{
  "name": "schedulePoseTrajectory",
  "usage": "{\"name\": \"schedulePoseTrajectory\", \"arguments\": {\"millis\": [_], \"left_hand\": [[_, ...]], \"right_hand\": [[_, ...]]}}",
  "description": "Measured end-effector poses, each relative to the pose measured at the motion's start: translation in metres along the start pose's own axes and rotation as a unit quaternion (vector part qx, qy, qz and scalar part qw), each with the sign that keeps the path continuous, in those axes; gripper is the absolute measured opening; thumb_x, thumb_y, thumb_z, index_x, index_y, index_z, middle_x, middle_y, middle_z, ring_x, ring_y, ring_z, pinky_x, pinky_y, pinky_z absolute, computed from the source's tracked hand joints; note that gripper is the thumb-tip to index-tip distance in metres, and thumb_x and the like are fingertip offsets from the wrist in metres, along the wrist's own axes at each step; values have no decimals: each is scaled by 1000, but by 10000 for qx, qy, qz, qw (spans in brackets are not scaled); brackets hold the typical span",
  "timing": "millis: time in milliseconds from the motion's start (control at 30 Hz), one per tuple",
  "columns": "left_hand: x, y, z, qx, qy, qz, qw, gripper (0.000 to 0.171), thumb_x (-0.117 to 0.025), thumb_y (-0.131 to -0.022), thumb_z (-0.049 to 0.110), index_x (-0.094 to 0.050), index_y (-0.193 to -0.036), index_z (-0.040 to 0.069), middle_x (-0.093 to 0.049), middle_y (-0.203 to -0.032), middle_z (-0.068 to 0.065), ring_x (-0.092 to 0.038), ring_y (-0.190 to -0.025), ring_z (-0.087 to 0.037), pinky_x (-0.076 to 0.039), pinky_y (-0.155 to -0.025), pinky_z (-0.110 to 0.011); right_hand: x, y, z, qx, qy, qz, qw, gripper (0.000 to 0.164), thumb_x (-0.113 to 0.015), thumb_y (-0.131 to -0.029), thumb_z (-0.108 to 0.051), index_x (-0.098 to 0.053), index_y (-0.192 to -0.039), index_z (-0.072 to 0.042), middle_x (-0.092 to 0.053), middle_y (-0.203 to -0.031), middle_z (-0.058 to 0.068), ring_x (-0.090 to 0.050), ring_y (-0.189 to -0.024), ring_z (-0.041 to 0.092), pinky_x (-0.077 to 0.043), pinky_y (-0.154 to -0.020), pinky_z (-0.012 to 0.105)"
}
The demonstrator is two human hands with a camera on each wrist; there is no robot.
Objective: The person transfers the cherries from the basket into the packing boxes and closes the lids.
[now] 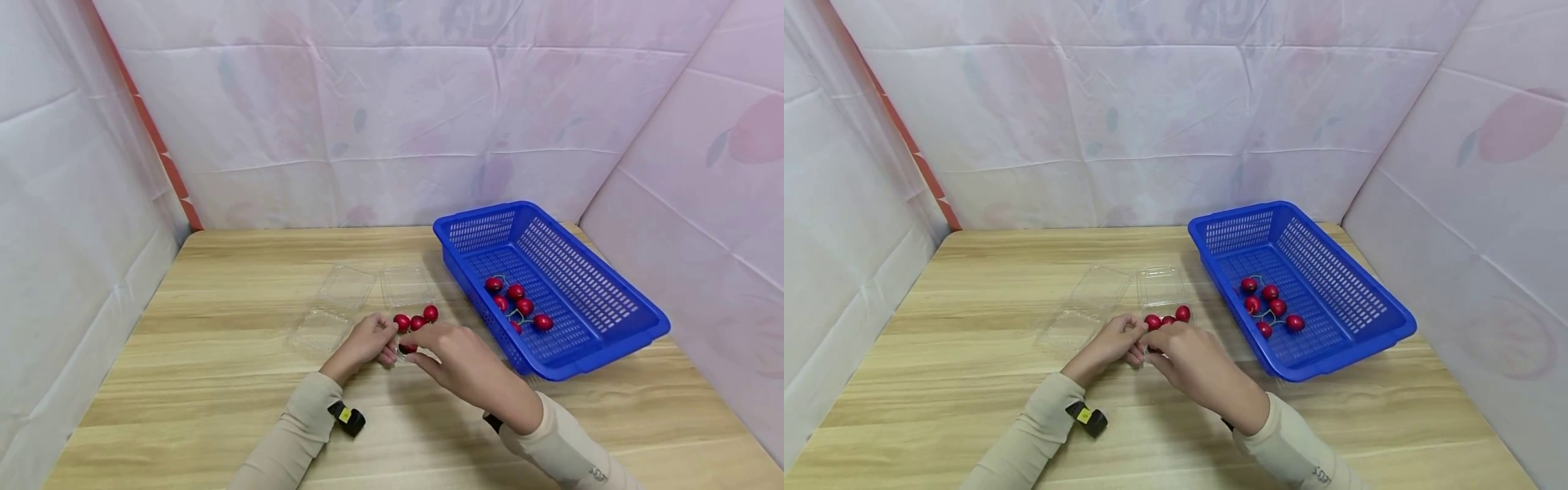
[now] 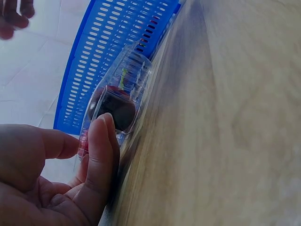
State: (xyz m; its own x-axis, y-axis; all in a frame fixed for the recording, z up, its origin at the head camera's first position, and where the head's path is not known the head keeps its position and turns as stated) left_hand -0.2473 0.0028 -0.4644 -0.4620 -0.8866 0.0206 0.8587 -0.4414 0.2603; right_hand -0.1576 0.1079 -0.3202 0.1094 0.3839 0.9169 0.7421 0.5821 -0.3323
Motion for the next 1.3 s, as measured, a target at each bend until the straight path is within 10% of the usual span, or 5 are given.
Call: {"name": "schedulePoseTrajectory", "arguments": {"millis": [833,1300], "left_hand": [[1,1,-2,42,-30,129,9999,18,-49,-100,16,-48,-97,-1,-57,-65,-7,-59,-48,-11,-55,-46,-24],[0,-1,-1,61,-19,122,9999,17,-48,-100,16,-49,-97,-1,-56,-64,-7,-59,-47,-12,-55,-46,-24]], "right_hand": [[67,-5,28,79,27,1073,9942,19,-77,-80,-8,-73,-99,-8,-73,-93,2,-65,-75,10,-55,-60,27],[85,-7,75,-642,-220,1225,9901,13,-71,-87,-9,-73,-99,-10,-73,-93,0,-66,-78,11,-56,-65,31]]}}
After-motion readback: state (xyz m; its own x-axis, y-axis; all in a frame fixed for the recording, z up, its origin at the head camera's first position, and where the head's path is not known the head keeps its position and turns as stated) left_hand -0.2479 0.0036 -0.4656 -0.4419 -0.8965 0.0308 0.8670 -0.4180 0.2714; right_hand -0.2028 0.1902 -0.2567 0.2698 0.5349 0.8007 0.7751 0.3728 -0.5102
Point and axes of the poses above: each hand's wrist, its own y-axis away from the middle knuckle, its own x-axis out of the back of the hand, z = x × y, the point moved 6 cm from there along -y, towards the middle knuckle
